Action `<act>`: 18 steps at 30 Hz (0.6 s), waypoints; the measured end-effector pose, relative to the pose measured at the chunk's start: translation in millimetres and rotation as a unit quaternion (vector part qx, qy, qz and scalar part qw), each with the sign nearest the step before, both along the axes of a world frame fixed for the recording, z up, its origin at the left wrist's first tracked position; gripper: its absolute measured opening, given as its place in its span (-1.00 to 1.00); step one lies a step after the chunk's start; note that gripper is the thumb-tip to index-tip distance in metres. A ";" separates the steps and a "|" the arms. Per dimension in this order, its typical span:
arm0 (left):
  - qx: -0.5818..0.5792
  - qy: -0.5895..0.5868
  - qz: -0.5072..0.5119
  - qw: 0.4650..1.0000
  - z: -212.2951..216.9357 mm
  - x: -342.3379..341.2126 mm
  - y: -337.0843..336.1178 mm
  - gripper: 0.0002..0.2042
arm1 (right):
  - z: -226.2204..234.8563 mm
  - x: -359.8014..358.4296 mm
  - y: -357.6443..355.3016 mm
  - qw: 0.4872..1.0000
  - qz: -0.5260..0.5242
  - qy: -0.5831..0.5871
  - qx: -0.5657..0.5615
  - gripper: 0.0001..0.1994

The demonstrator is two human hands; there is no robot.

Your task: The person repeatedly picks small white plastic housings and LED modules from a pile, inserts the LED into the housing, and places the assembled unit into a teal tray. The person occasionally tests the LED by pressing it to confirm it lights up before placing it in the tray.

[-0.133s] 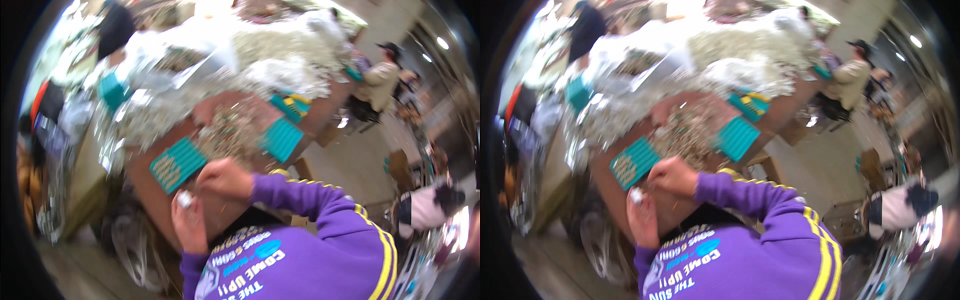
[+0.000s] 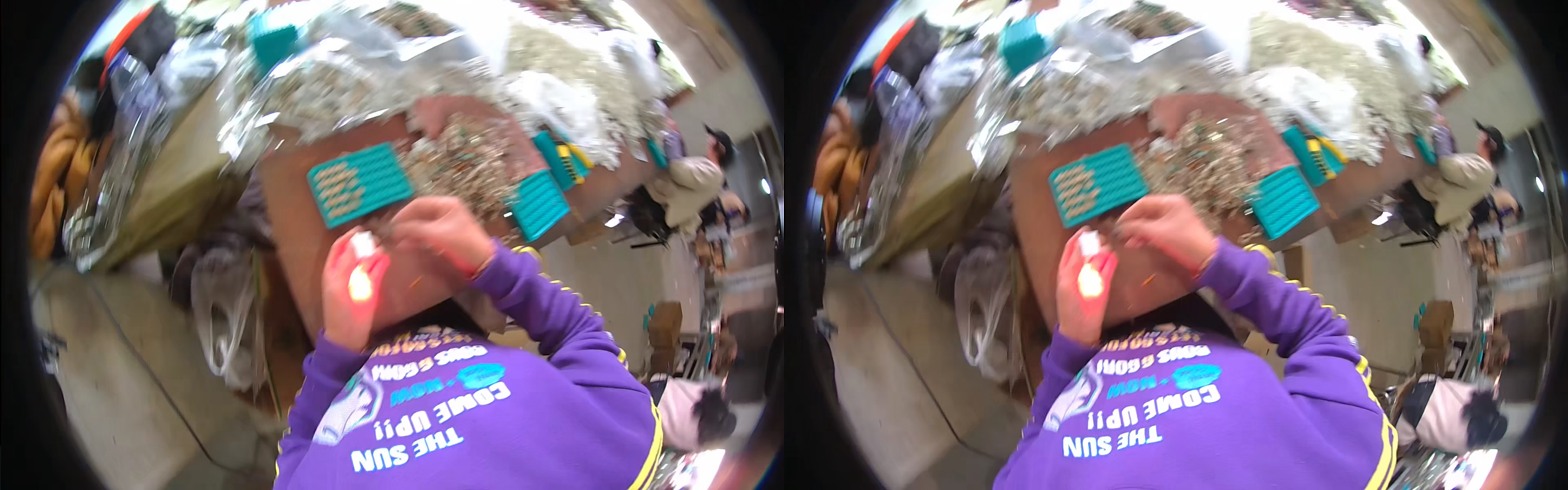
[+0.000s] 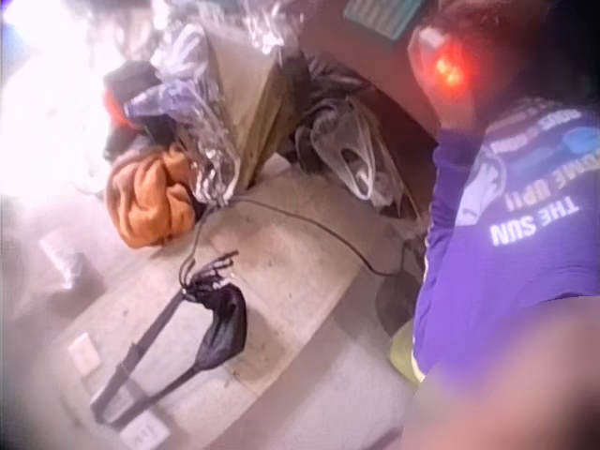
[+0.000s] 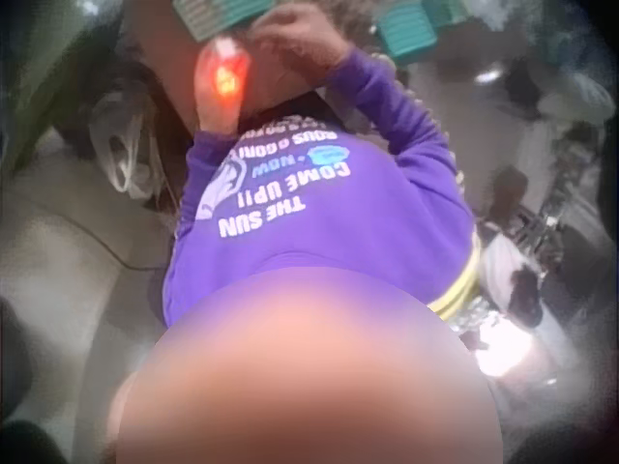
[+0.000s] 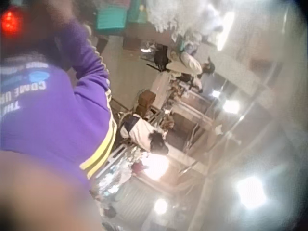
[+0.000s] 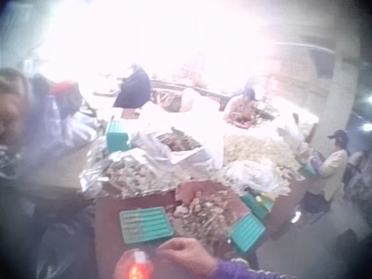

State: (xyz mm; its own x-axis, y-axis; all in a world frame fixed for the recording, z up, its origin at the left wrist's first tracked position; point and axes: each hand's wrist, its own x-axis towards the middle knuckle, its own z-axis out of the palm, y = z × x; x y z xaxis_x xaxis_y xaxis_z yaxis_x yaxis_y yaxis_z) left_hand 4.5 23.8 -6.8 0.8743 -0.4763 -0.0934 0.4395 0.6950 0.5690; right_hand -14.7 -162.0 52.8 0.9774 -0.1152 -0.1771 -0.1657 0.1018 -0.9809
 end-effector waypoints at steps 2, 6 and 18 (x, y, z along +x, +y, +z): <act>-0.048 0.047 -0.019 0.998 -0.1 0.3 -0.6 -0.72 | 4.6 -1.1 -1.0 0.997 0.011 0.056 0.056 -0.81; -0.101 0.056 -0.023 0.993 0.8 -0.4 -4.7 -0.73 | 9.7 -2.3 -2.7 0.990 0.015 0.093 0.108 -0.80; -0.099 0.063 -0.032 0.993 3.0 -0.5 -6.1 -0.74 | 7.3 -3.7 -4.6 0.992 0.045 0.075 0.090 -0.83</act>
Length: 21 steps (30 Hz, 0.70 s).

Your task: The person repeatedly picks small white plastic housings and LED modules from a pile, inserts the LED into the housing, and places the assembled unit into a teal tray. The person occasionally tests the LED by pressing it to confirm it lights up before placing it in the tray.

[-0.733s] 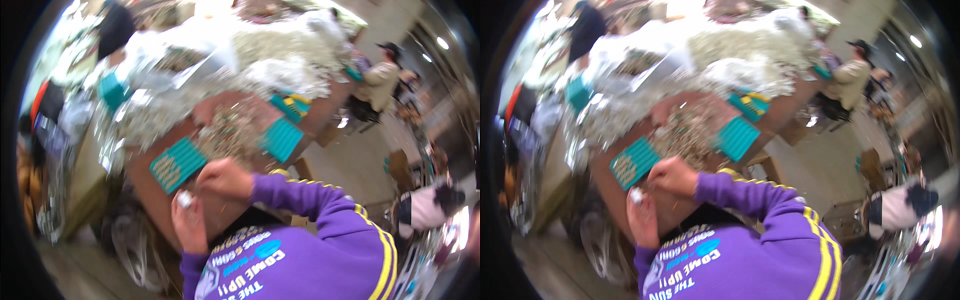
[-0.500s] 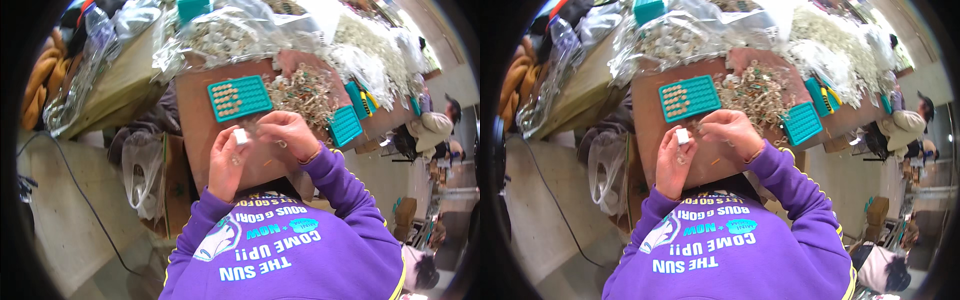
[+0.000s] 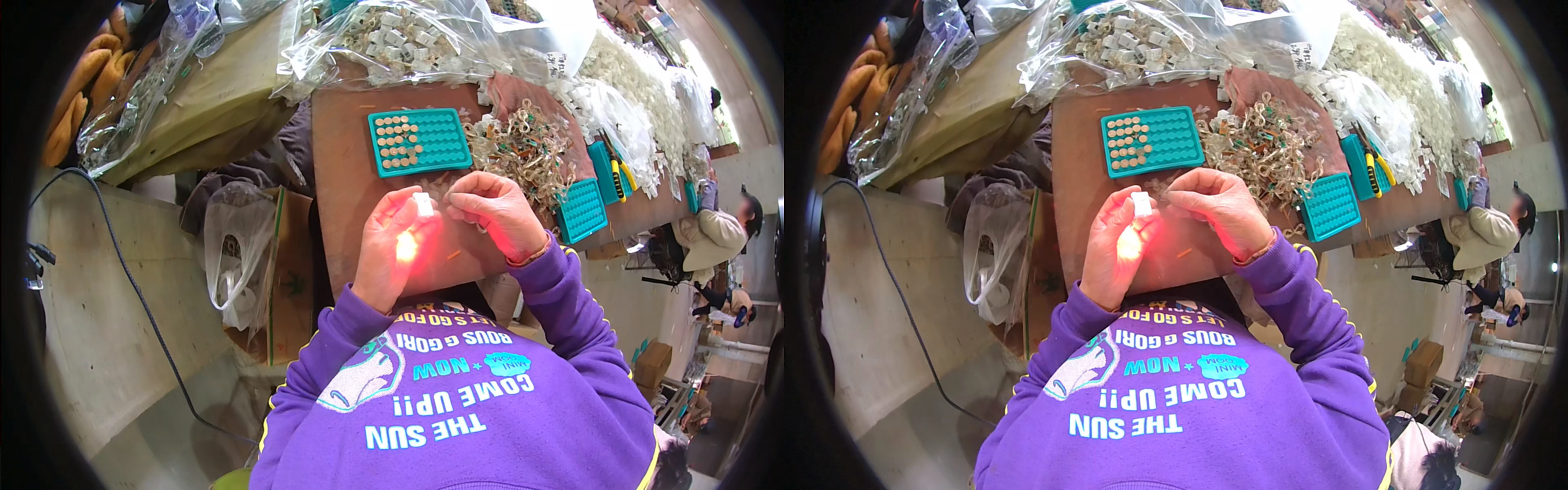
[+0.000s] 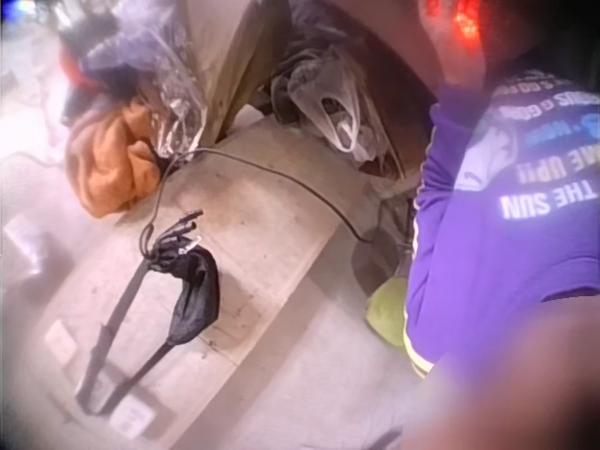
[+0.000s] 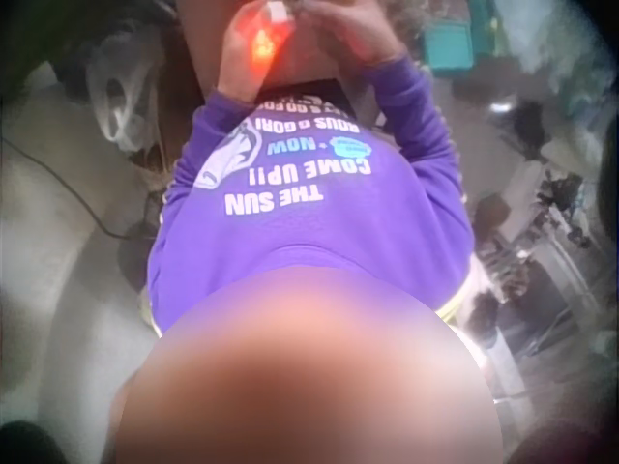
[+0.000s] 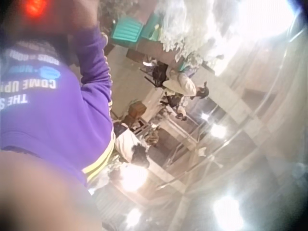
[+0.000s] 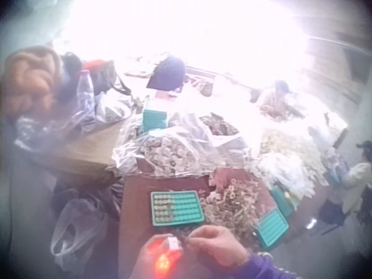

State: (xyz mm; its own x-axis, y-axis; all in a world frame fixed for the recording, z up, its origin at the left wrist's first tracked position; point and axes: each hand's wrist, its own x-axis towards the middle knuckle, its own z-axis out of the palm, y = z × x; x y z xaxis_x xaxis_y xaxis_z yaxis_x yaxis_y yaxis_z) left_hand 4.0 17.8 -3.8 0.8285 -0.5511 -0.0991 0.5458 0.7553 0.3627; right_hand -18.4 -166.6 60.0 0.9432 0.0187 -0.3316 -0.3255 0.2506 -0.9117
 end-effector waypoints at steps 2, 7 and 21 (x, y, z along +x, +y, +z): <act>0.010 -0.002 0.002 1.000 1.4 -0.2 0.2 -0.75 | 0.0 0.2 1.4 1.000 0.000 -0.002 -0.003 -0.82; 0.044 -0.018 0.020 0.999 4.7 -1.6 -1.0 -0.79 | -0.4 0.1 3.6 1.000 -0.012 -0.007 0.002 -0.87; 0.009 0.010 0.011 1.000 0.6 1.2 -1.7 -0.75 | -1.9 1.4 4.8 0.994 -0.034 -0.037 -0.099 -0.87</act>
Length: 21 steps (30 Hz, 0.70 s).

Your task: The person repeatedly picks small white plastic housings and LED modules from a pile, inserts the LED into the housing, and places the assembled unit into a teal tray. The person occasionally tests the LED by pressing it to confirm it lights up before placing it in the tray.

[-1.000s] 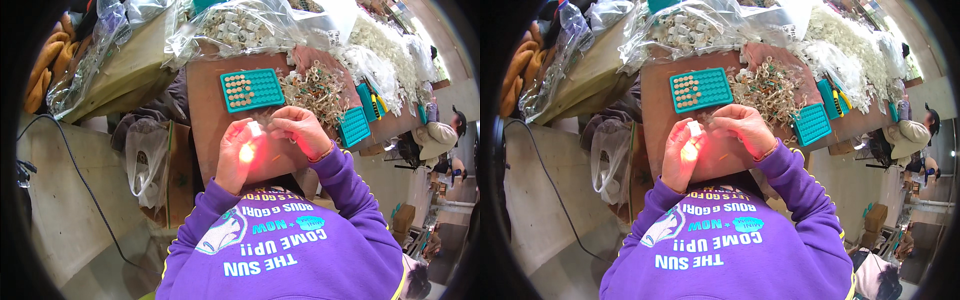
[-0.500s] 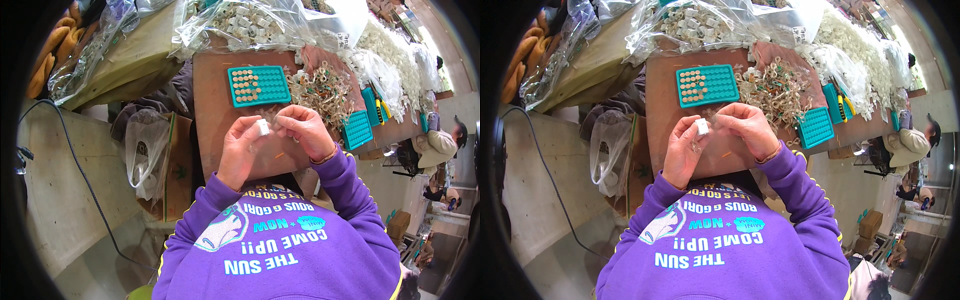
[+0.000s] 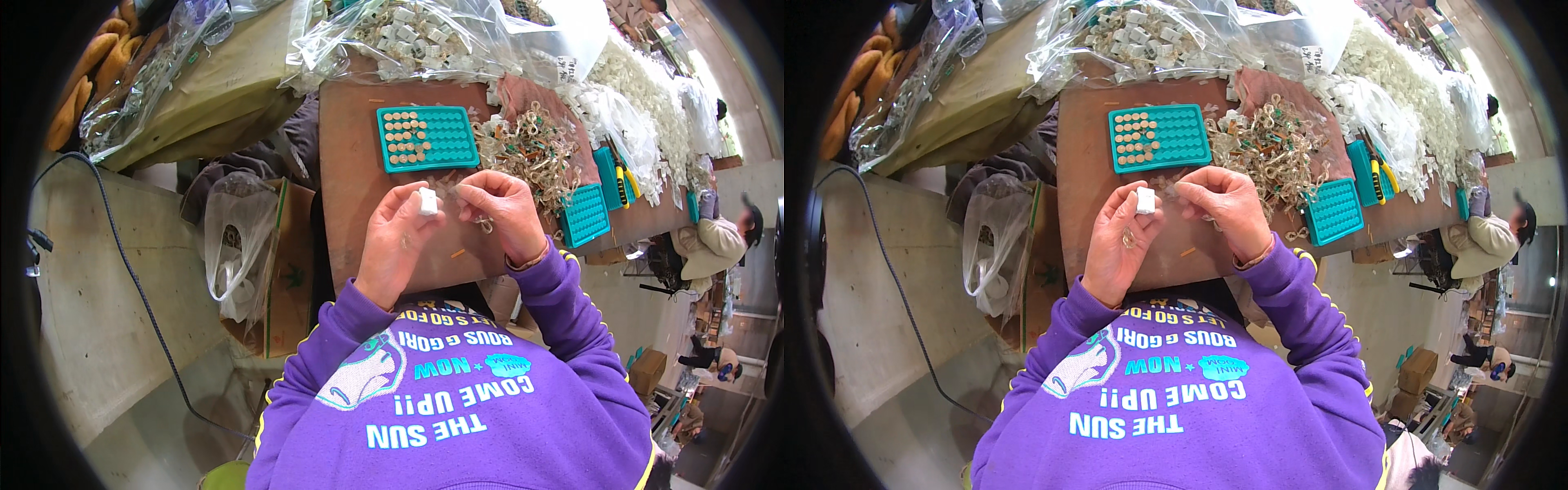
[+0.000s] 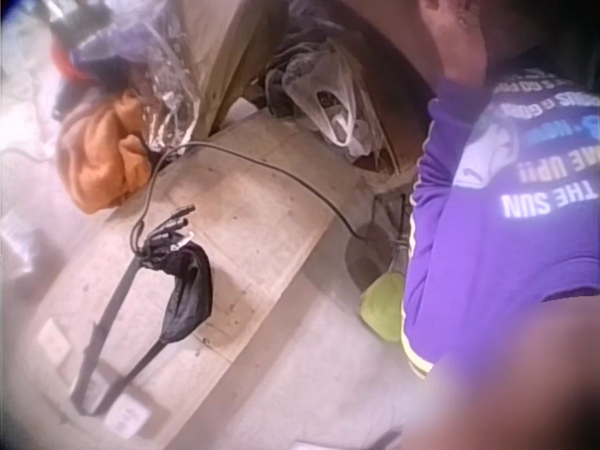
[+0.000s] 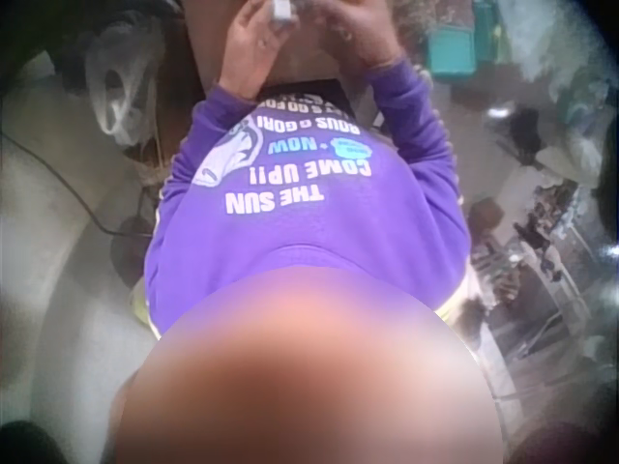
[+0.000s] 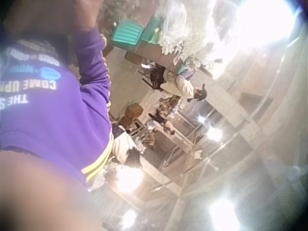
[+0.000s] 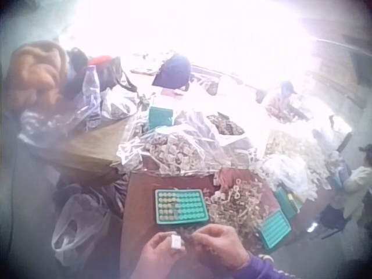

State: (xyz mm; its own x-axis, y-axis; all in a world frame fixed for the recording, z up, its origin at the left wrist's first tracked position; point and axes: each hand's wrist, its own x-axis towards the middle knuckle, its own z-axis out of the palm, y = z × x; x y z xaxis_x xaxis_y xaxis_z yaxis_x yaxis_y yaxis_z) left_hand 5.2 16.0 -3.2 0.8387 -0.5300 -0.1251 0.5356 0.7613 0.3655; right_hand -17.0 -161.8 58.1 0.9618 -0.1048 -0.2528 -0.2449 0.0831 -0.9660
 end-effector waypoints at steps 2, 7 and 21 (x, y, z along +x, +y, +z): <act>-0.003 0.002 -0.001 1.000 -0.9 0.3 0.0 -0.75 | -0.5 -0.1 0.9 1.000 -0.008 0.005 0.000 -0.86; 0.010 -0.005 -0.003 1.000 1.6 0.8 -1.3 -0.76 | -1.1 0.2 2.6 1.000 0.004 -0.002 -0.017 -0.84; 0.090 -0.020 -0.024 0.995 8.2 -1.0 -0.6 -0.73 | 3.2 0.3 11.6 0.983 -0.008 -0.092 -0.156 -0.94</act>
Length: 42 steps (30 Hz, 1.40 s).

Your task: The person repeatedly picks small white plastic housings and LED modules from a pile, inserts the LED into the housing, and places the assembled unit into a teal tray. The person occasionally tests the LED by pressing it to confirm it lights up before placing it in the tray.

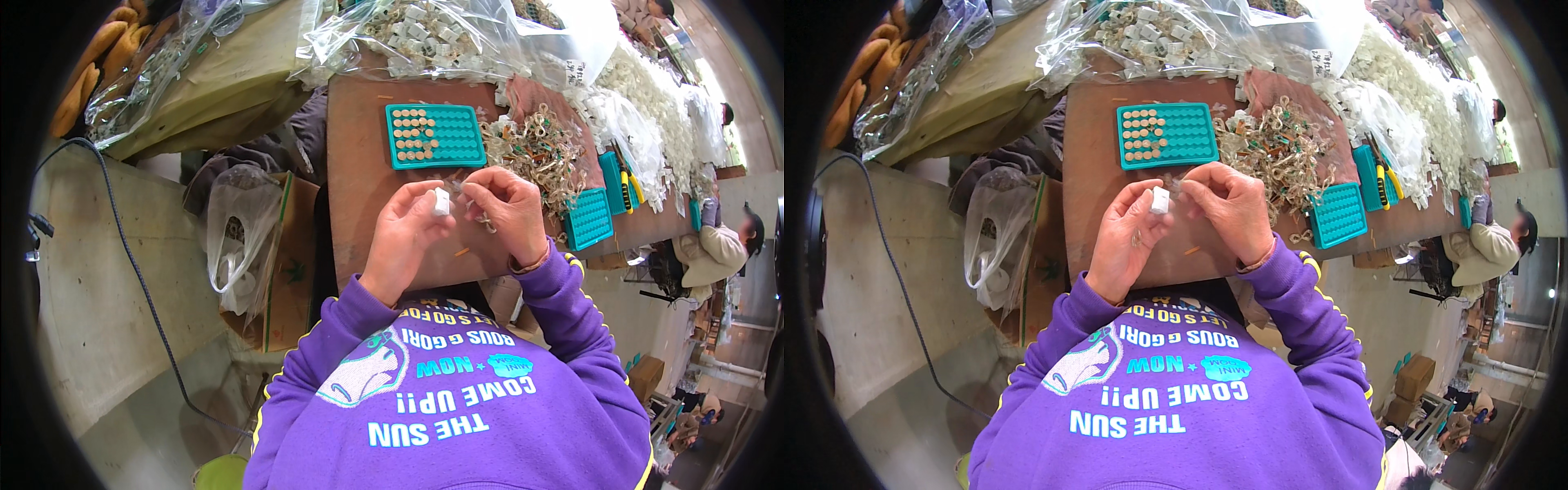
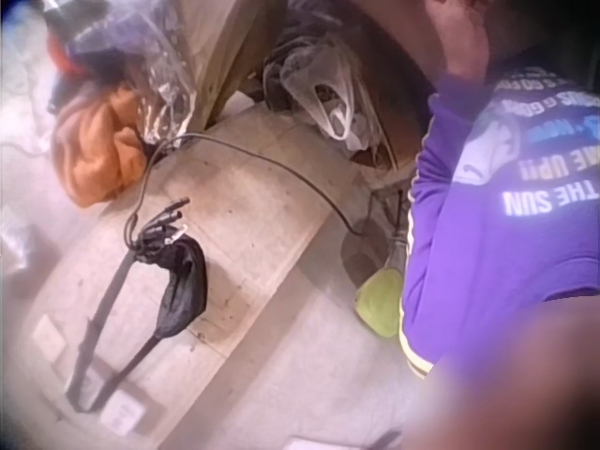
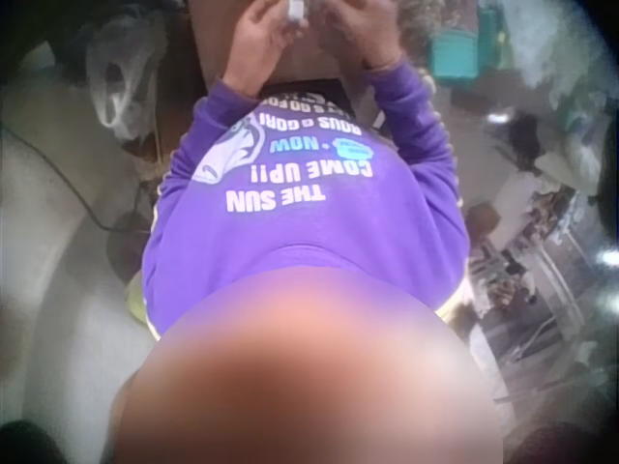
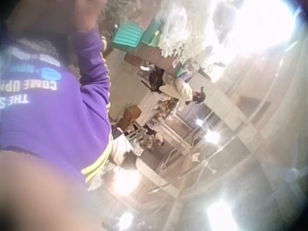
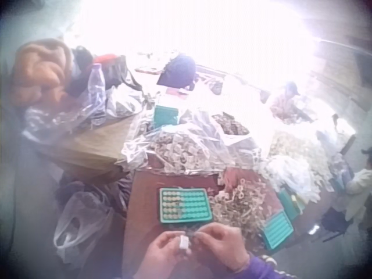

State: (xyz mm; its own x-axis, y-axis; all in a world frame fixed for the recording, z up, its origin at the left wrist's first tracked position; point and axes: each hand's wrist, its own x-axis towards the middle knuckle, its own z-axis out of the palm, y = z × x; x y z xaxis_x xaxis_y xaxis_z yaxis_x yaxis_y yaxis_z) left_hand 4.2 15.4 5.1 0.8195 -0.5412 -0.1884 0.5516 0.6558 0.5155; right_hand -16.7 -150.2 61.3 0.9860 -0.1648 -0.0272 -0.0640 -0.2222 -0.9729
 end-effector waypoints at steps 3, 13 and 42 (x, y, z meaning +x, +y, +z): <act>-0.017 0.006 0.004 1.000 -1.8 0.4 -1.1 -0.73 | -1.3 1.2 -2.2 1.000 0.005 -0.015 -0.006 -0.93; -0.051 0.004 -0.003 0.999 -3.9 0.9 0.9 -0.74 | 0.7 5.2 -12.5 0.999 -0.014 0.014 -0.047 -0.95; 0.010 -0.015 -0.019 1.000 2.9 -1.0 1.7 -0.72 | 38.8 2.7 8.8 0.918 0.161 -0.175 -0.316 -0.87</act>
State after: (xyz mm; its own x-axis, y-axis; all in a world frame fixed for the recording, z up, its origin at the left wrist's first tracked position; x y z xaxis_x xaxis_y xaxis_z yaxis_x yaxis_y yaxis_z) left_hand 3.2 17.1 8.0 0.8040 -0.5684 -0.1746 0.5598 0.6246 0.5445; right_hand -14.0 -141.4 100.1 0.9161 0.2640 0.3017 0.3970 -0.7016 -0.5917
